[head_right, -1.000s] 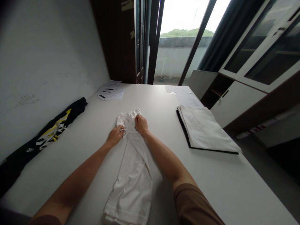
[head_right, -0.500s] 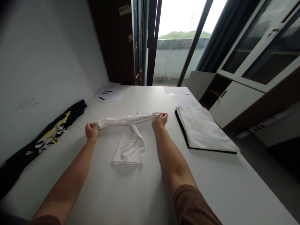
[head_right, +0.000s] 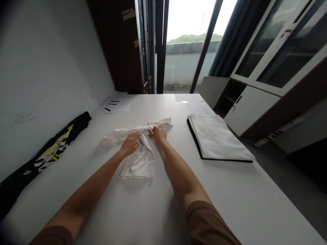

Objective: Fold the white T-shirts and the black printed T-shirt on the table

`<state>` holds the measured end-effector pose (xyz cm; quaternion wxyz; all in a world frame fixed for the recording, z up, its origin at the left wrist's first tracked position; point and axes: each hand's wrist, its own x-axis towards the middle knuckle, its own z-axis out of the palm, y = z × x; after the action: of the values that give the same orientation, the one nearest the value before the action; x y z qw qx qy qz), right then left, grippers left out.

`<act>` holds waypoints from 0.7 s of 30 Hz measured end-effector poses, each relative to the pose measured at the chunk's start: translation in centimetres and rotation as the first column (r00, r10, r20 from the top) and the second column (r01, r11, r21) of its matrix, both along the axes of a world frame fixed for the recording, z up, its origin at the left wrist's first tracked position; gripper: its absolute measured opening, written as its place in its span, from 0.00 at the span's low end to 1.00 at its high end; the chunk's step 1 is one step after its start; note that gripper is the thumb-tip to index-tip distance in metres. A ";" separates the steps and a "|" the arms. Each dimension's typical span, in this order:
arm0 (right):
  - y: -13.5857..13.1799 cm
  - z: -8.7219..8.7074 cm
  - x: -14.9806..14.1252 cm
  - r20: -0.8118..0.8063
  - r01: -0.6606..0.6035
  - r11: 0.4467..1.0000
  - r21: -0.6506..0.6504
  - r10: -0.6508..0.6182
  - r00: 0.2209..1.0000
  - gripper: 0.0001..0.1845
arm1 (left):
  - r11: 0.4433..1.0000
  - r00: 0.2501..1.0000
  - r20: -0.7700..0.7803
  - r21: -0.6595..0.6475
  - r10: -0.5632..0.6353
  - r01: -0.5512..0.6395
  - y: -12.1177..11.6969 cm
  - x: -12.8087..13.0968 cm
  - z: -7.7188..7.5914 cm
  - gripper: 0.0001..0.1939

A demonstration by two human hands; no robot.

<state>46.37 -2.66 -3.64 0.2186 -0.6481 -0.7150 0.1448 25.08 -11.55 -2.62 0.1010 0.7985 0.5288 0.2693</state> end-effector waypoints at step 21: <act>1.8 -1.2 2.6 -0.230 0.171 0.975 0.139 -0.136 0.964 0.14 | 0.933 0.968 -0.087 -0.300 -0.235 0.199 -6.1 -14.3 2.5 0.08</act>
<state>48.97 -0.86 -4.81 0.3571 -0.6625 -0.6432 0.1409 10.77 -17.64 -0.07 0.2133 0.8436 0.4761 0.1274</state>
